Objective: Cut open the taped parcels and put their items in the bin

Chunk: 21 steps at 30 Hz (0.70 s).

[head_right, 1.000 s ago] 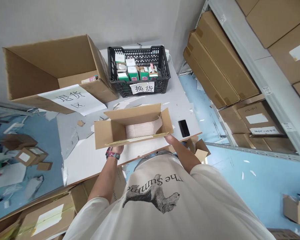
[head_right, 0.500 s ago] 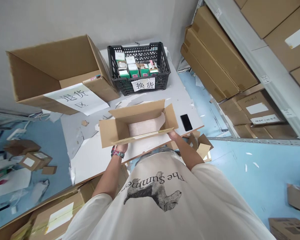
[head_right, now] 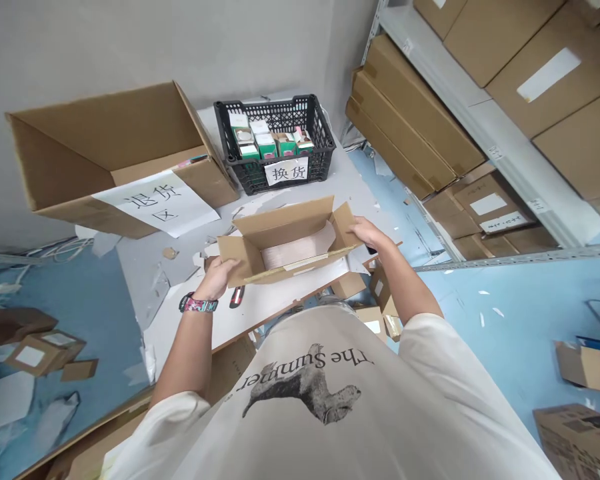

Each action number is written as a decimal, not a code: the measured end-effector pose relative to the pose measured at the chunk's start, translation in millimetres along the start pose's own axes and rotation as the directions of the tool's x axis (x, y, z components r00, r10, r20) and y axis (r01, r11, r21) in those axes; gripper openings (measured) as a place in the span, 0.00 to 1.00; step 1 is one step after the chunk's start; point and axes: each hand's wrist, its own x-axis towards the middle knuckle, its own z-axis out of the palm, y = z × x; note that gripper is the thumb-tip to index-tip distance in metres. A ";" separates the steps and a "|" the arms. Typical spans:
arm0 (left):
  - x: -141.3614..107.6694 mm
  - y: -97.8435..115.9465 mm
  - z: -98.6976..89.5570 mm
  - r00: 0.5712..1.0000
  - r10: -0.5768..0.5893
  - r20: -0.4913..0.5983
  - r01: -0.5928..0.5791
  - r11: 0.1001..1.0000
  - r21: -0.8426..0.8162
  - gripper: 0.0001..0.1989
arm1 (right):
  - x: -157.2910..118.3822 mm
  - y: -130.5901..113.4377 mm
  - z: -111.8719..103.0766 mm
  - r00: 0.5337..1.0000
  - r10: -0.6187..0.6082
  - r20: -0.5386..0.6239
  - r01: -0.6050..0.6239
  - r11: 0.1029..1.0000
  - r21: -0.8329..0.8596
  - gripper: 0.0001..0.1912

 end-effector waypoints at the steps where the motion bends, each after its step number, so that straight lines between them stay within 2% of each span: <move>1: 3.1 7.1 -4.0 0.999 -0.033 -0.008 0.033 0.999 -0.018 0.28 | -1.5 -5.1 -1.3 1.000 0.022 -0.009 -0.022 0.999 0.026 0.20; 4: 11.1 37.8 -15.6 0.993 -0.118 0.013 0.119 0.989 -0.084 0.24 | -10.1 -21.0 -8.8 0.999 0.000 -0.038 0.005 0.992 0.123 0.15; 7: 16.2 81.1 -21.3 0.983 -0.167 0.074 0.171 0.984 -0.058 0.25 | -23.9 -41.0 -19.4 0.995 -0.050 -0.083 0.066 0.976 0.209 0.15; 10: 15.9 126.2 -16.2 0.989 -0.112 0.095 0.114 0.993 -0.015 0.25 | -42.7 -59.9 -28.2 0.987 -0.114 -0.115 0.141 0.955 0.262 0.16; 13: 9.2 163.9 -4.6 0.996 0.001 0.094 -0.001 1.000 0.001 0.23 | -68.1 -69.0 -37.9 0.968 -0.192 -0.162 0.232 0.933 0.276 0.18; 17: -3.1 204.4 18.2 0.978 0.109 0.180 -0.119 0.992 0.044 0.19 | -110.0 -65.2 -60.7 0.922 -0.273 -0.275 0.345 0.902 0.261 0.22; 19: -7.9 222.8 37.2 0.960 0.136 0.244 -0.161 0.983 0.085 0.17 | -132.5 -58.5 -77.1 0.891 -0.297 -0.343 0.390 0.888 0.245 0.23; 21: -11.0 238.7 63.4 0.945 0.205 0.256 -0.242 0.962 0.123 0.15 | -156.6 -47.6 -97.1 0.855 -0.310 -0.416 0.427 0.875 0.227 0.23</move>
